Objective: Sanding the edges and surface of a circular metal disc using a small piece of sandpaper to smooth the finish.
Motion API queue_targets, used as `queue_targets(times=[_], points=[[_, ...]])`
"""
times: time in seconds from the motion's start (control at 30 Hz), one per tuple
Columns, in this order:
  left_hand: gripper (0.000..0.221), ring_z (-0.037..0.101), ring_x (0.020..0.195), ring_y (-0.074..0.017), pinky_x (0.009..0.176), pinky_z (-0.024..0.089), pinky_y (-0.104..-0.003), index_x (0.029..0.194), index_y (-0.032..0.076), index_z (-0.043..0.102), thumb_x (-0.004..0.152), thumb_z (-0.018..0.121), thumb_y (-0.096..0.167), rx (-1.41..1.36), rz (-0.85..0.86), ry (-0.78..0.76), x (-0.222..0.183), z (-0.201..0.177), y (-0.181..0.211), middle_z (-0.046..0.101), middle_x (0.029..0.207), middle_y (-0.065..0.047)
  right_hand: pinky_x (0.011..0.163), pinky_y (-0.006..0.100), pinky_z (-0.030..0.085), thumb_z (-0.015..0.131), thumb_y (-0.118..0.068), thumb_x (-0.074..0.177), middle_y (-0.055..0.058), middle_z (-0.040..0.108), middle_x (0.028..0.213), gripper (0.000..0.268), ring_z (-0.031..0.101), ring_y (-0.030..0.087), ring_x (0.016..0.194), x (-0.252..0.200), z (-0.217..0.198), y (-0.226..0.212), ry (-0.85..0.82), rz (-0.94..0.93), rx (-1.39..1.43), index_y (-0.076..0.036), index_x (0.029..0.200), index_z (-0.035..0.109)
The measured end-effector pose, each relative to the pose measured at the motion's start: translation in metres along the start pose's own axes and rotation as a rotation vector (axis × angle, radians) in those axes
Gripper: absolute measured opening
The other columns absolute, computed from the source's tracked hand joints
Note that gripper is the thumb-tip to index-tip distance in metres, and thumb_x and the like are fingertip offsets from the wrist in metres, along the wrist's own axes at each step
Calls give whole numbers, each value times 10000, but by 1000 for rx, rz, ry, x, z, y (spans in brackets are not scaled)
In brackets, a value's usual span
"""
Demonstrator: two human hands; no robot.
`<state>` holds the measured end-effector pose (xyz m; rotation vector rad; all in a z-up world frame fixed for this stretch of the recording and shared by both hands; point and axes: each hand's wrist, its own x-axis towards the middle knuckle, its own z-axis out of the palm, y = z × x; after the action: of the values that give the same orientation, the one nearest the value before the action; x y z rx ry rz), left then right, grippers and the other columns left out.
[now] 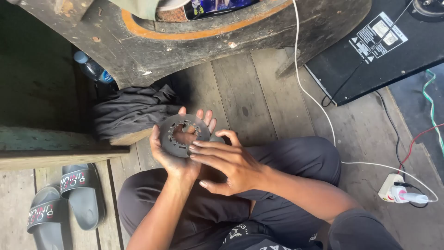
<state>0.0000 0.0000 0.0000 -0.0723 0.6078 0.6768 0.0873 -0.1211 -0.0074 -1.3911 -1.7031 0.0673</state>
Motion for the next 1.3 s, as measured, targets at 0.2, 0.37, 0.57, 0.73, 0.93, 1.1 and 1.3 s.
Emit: queue_targets(times=[0.2,0.37,0.57,0.73,0.93,1.1,1.3], points=[[866,490,1370,-547,1165,335,-728,1450,50,487,802,563,620,-39,31,3,5,-5,1,533,1414,-374,1085,580,295,717,-596,852,194,695,1313,709,666,342,1259,2,0,8,-2,-3,-59,-20,1263,670],[834,516,1346,-536,1155,369,-705,1452,51,493,833,547,608,-14,7,18,3,0,-1,558,1387,-347,1089,544,254,696,-591,874,146,707,1285,659,671,307,1253,4,-6,13,-12,26,3,-38,1232,681],[841,508,1348,-549,1150,351,-725,1454,47,492,816,570,589,-11,19,-3,3,1,0,550,1398,-353,1081,546,248,656,-633,875,131,714,1251,671,674,308,1236,0,5,10,-17,13,70,-68,1237,692],[866,500,1358,-529,1141,387,-709,1489,72,436,806,590,581,-36,17,-42,7,-6,0,520,1427,-337,1076,522,205,637,-644,892,93,697,1303,686,656,273,1267,5,-2,18,-25,81,-1,-90,1296,661],[887,488,1377,-531,1154,345,-738,1493,74,450,796,564,611,-3,-2,-10,7,-9,0,539,1413,-325,1076,531,231,638,-643,889,135,693,1291,707,651,312,1264,0,3,22,-29,34,20,-53,1277,667],[836,522,1346,-528,1158,352,-717,1456,59,494,836,537,617,9,-12,-24,-1,-1,3,590,1344,-323,1068,517,243,617,-682,870,127,688,1304,752,647,304,1279,0,2,3,-60,29,89,-57,1286,657],[882,485,1372,-546,1134,370,-724,1479,78,470,781,580,606,-24,-8,-53,6,-10,1,533,1423,-344,1064,554,225,649,-681,847,152,694,1289,768,646,331,1273,2,3,17,-9,13,-15,-47,1281,665]])
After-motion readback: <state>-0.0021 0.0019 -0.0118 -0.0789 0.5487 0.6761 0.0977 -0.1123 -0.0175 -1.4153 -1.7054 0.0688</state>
